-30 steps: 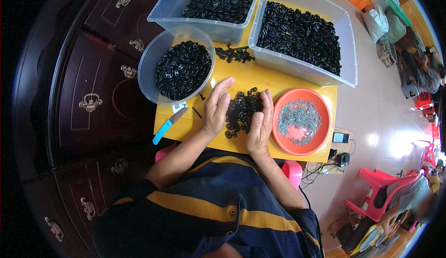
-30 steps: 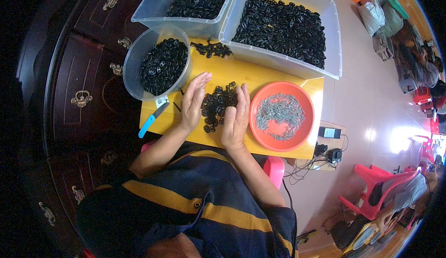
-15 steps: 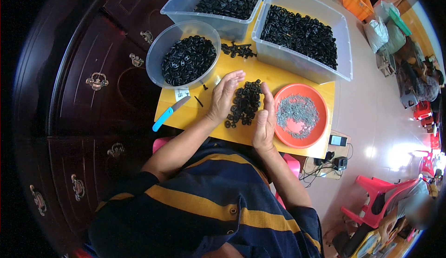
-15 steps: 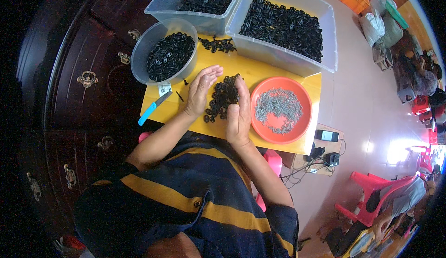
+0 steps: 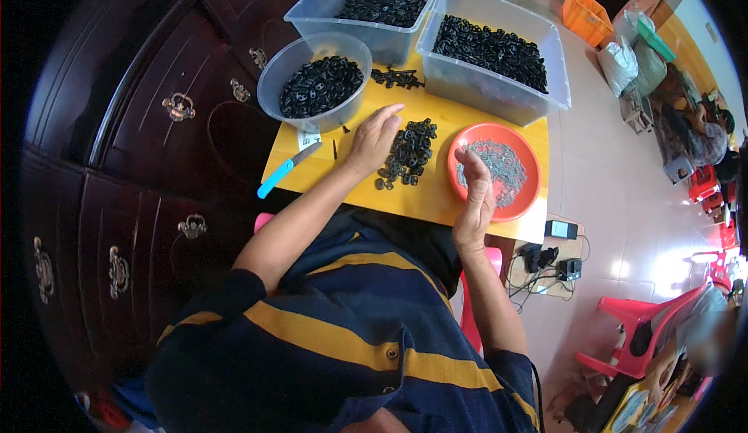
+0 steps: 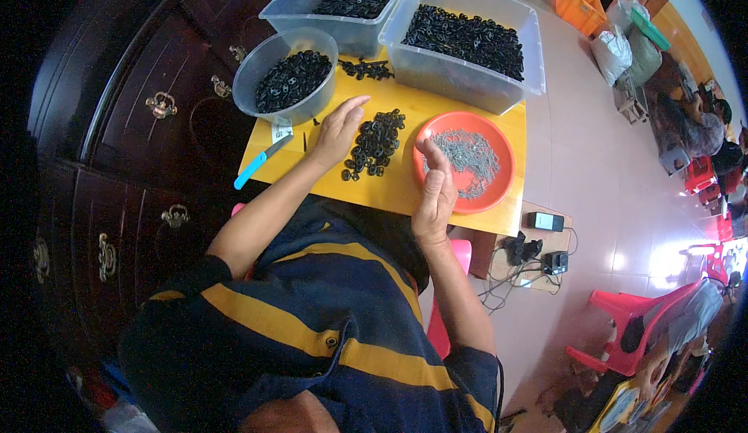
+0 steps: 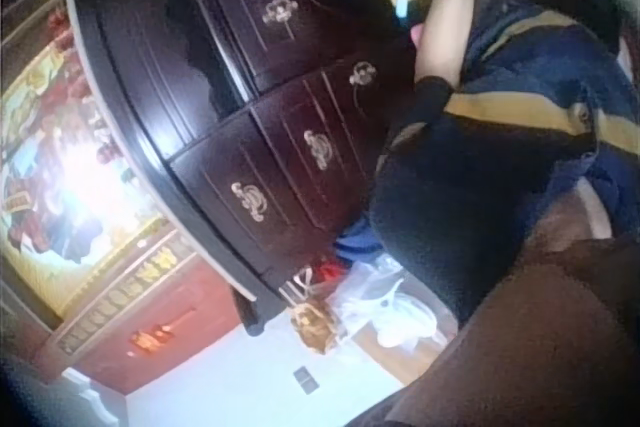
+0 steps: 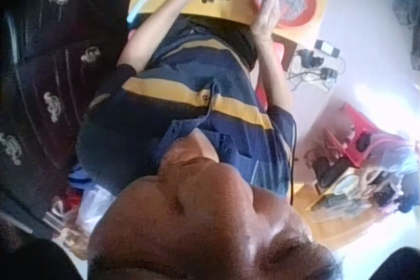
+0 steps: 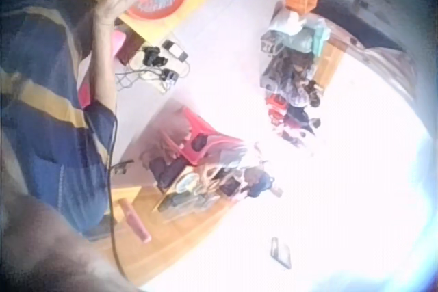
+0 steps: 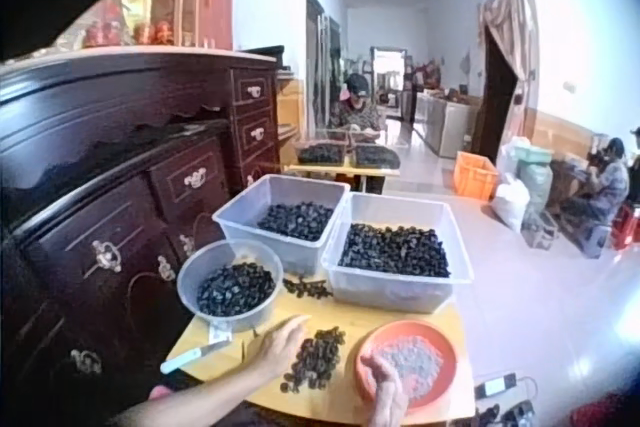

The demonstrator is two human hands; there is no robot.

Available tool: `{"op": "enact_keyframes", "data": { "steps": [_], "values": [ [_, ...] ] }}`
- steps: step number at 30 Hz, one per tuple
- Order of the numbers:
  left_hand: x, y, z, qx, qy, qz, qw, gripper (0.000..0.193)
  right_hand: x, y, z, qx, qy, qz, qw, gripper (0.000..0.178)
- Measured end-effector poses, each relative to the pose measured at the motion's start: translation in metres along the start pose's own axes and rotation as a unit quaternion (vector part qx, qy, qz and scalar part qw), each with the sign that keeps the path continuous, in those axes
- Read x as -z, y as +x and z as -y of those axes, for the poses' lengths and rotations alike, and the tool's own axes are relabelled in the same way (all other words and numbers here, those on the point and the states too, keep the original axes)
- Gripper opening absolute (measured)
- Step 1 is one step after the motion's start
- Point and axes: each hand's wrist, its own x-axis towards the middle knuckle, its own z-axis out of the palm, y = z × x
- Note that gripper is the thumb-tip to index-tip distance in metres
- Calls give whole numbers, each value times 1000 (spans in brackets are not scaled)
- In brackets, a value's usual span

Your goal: Assembling small black plastic components by inserting small silver metal pins into them.

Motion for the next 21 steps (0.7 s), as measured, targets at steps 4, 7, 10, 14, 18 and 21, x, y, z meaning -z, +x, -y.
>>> {"op": "enact_keyframes", "data": {
  "steps": [4, 7, 10, 14, 18, 21],
  "values": [
    [-35, 12, -4, 27, -56, -11, 998, 47, 4, -3, 19, 18, 41, -28, 999, 53],
    [-47, 19, -4, 25, -80, -8, 996, 53, 14, 0, 62, 58, 26, -28, 998, 36],
    [-27, 5, -11, 39, -94, -15, 995, 56, 18, -8, 127, 93, 75, -33, 992, 24],
    [29, -39, -8, 24, -40, -25, 999, 55, 20, -21, 203, 310, 107, -83, 941, 19],
    [29, -84, -17, 35, -82, -23, 996, 62, 64, -67, 216, 490, 47, -72, 867, 26],
    [15, -98, -31, 37, -98, -40, 994, 66, 43, -71, 262, 552, 169, 99, 810, 23]
  ]
}}
